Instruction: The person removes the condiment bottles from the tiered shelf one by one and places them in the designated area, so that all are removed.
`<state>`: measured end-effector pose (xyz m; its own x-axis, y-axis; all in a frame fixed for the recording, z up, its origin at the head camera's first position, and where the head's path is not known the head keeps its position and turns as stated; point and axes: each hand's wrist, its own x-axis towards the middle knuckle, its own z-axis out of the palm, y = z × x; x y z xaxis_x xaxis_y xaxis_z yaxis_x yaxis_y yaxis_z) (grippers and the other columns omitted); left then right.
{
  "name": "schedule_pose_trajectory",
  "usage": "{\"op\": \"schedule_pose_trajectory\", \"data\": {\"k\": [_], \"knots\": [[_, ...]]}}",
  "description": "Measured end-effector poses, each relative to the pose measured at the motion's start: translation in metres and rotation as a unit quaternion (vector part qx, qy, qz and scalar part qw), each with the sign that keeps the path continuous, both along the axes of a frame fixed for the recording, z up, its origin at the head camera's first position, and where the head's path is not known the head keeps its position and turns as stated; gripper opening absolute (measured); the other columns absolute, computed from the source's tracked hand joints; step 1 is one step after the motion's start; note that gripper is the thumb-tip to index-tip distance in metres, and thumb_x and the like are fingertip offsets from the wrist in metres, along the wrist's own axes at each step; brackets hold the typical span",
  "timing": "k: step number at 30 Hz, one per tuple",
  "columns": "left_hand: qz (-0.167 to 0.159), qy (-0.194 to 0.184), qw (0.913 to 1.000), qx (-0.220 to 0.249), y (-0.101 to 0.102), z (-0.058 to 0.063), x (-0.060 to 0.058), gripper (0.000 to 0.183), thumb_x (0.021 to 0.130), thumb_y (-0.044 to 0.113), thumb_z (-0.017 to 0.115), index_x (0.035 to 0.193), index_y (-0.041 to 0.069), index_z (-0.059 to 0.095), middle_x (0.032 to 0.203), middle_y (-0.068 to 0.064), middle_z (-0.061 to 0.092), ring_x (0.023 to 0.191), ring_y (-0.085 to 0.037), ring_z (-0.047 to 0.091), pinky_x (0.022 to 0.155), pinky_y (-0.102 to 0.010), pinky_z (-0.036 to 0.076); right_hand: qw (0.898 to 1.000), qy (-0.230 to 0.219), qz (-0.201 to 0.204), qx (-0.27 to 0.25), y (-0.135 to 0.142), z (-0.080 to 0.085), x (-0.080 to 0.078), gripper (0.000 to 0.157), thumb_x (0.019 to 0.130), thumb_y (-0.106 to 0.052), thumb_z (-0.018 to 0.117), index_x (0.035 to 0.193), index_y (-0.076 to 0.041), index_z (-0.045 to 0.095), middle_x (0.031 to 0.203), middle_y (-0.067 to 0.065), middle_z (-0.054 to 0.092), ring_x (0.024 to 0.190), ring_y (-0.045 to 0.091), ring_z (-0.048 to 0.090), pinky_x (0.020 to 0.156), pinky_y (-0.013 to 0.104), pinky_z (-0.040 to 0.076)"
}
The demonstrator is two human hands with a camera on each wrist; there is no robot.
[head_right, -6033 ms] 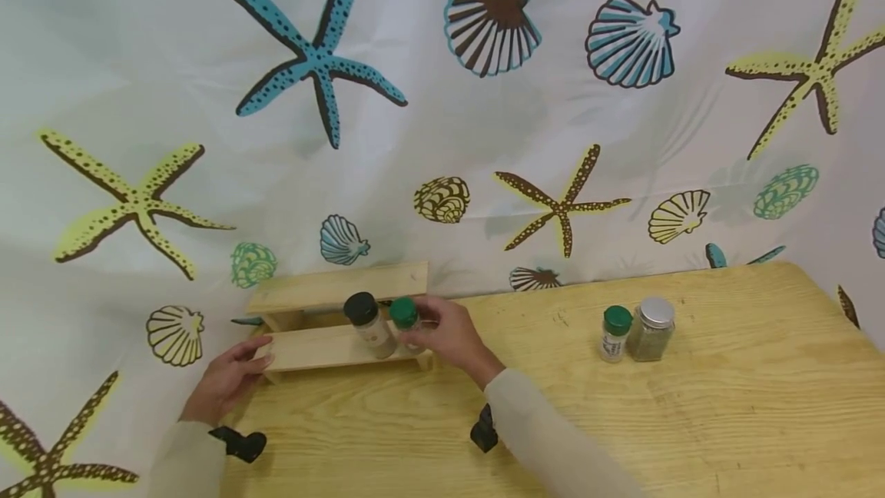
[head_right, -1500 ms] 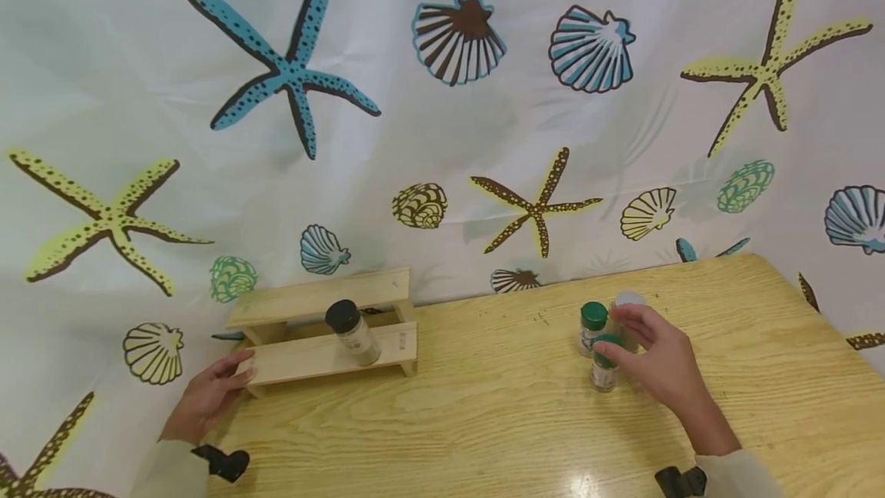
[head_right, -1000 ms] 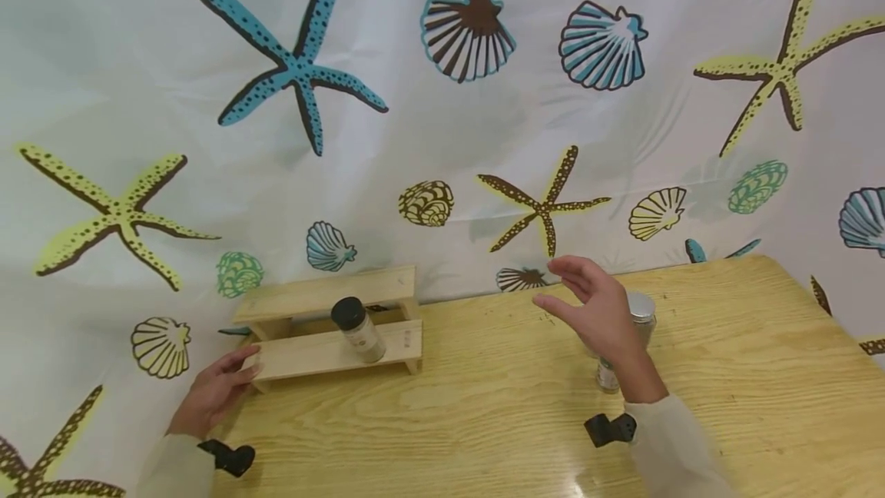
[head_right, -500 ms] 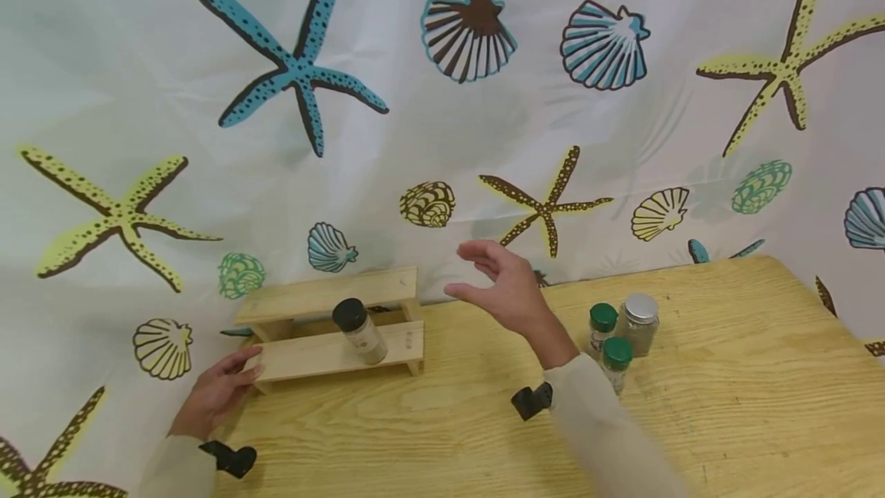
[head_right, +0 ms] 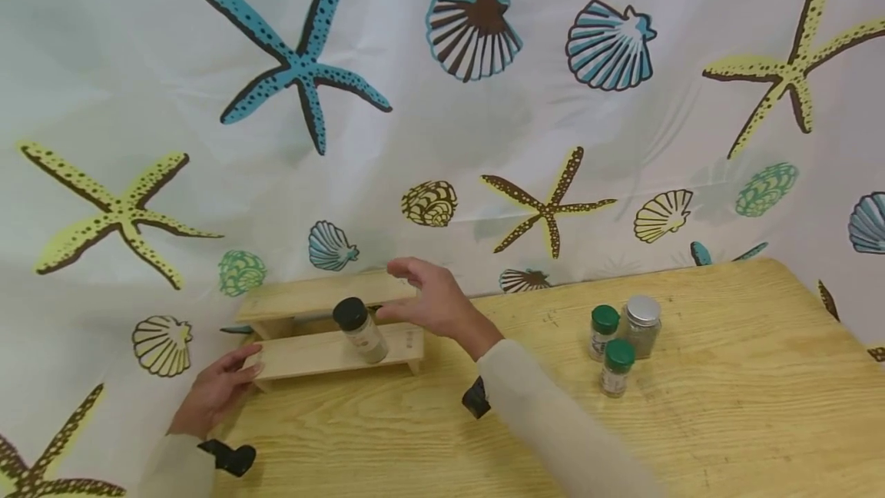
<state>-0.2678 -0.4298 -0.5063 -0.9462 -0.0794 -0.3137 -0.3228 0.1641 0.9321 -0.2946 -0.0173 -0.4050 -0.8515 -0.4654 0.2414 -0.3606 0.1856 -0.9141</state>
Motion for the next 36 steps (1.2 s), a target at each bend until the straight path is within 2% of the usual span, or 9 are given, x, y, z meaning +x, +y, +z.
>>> {"op": "schedule_pose_trajectory", "data": {"k": [4, 6, 9, 14, 20, 25, 29, 31, 36], "knots": [[0.005, -0.004, 1.0000, 0.002, -0.004, -0.002, 0.000, 0.054, 0.091, 0.014, 0.064, 0.142, 0.018, 0.046, 0.160, -0.008, 0.006, 0.103, 0.015, 0.045, 0.082, -0.014, 0.048, 0.999, -0.014, 0.015, 0.025, -0.018, -0.011, -0.003, 0.069, 0.080, -0.023, 0.078, 0.139, -0.009, 0.046, 0.141, 0.008, 0.050, 0.132, 0.022, 0.045, 0.111, 0.034, 0.035], [0.007, -0.006, 1.0000, 0.001, -0.005, -0.002, 0.001, 0.053, 0.091, 0.015, 0.064, 0.141, 0.019, 0.047, 0.160, -0.007, 0.006, 0.118, 0.006, 0.043, 0.082, -0.014, 0.048, 0.999, -0.017, 0.014, 0.036, -0.025, -0.017, -0.003, 0.070, 0.079, -0.024, 0.078, 0.139, -0.009, 0.045, 0.141, 0.007, 0.050, 0.131, 0.021, 0.046, 0.110, 0.035, 0.036], [0.013, -0.011, 0.9998, -0.004, -0.005, -0.001, 0.002, 0.050, 0.091, 0.016, 0.065, 0.138, 0.024, 0.050, 0.160, -0.006, 0.006, 0.125, -0.001, 0.038, 0.082, -0.014, 0.048, 0.999, -0.024, 0.015, 0.046, -0.033, -0.025, -0.002, 0.072, 0.079, -0.026, 0.078, 0.140, -0.008, 0.044, 0.140, 0.006, 0.051, 0.130, 0.022, 0.048, 0.108, 0.036, 0.038], [0.017, -0.008, 0.9997, -0.014, -0.005, 0.001, 0.004, 0.048, 0.091, 0.016, 0.065, 0.136, 0.025, 0.053, 0.160, -0.007, 0.007, 0.113, 0.005, 0.042, 0.082, -0.015, 0.048, 0.998, -0.041, 0.021, 0.037, -0.046, -0.037, -0.001, 0.068, 0.079, -0.028, 0.077, 0.138, -0.010, 0.048, 0.137, 0.005, 0.054, 0.128, 0.023, 0.049, 0.106, 0.039, 0.040], [0.020, -0.002, 0.9995, -0.023, -0.003, 0.002, 0.004, 0.052, 0.090, 0.017, 0.066, 0.139, 0.019, 0.049, 0.160, -0.008, 0.010, 0.138, -0.017, 0.025, 0.080, -0.015, 0.048, 0.999, -0.031, 0.005, 0.029, -0.061, -0.048, 0.001, 0.057, 0.079, -0.026, 0.078, 0.130, -0.013, 0.056, 0.128, 0.002, 0.061, 0.121, 0.018, 0.055, 0.104, 0.034, 0.042], [0.025, 0.008, 0.9996, -0.012, -0.001, 0.000, 0.002, 0.046, 0.090, 0.015, 0.065, 0.134, 0.021, 0.055, 0.159, -0.009, 0.014, 0.130, -0.011, 0.032, 0.078, -0.015, 0.048, 0.999, -0.035, -0.007, 0.022, -0.065, -0.054, 0.004, 0.049, 0.082, -0.024, 0.075, 0.126, -0.013, 0.058, 0.125, 0.003, 0.062, 0.123, 0.020, 0.055, 0.105, 0.034, 0.042], [0.018, 0.017, 0.9997, -0.001, 0.002, -0.002, 0.001, 0.043, 0.091, 0.012, 0.064, 0.132, 0.022, 0.057, 0.159, -0.010, 0.015, 0.137, -0.014, 0.026, 0.079, -0.015, 0.049, 0.999, -0.033, -0.016, 0.023, -0.063, -0.057, 0.007, 0.046, 0.084, -0.026, 0.073, 0.126, -0.013, 0.058, 0.123, 0.003, 0.062, 0.120, 0.020, 0.056, 0.102, 0.035, 0.045], [0.016, 0.015, 0.9998, -0.003, 0.003, -0.001, 0.001, 0.044, 0.091, 0.013, 0.063, 0.134, 0.019, 0.055, 0.159, -0.009, 0.015, 0.134, -0.012, 0.031, 0.079, -0.015, 0.049, 0.999, -0.033, -0.017, 0.021, -0.062, -0.057, 0.008, 0.046, 0.085, -0.027, 0.072, 0.127, -0.014, 0.058, 0.123, 0.003, 0.062, 0.118, 0.020, 0.057, 0.100, 0.036, 0.046], [0.016, 0.018, 0.9996, -0.014, 0.002, 0.002, 0.002, 0.050, 0.092, 0.012, 0.062, 0.140, 0.009, 0.047, 0.159, -0.011, 0.015, 0.101, 0.009, 0.050, 0.078, -0.016, 0.049, 0.999, -0.028, -0.012, 0.016, -0.064, -0.055, 0.010, 0.047, 0.086, -0.027, 0.071, 0.128, -0.013, 0.056, 0.123, 0.004, 0.062, 0.118, 0.021, 0.058, 0.099, 0.036, 0.047]]}}
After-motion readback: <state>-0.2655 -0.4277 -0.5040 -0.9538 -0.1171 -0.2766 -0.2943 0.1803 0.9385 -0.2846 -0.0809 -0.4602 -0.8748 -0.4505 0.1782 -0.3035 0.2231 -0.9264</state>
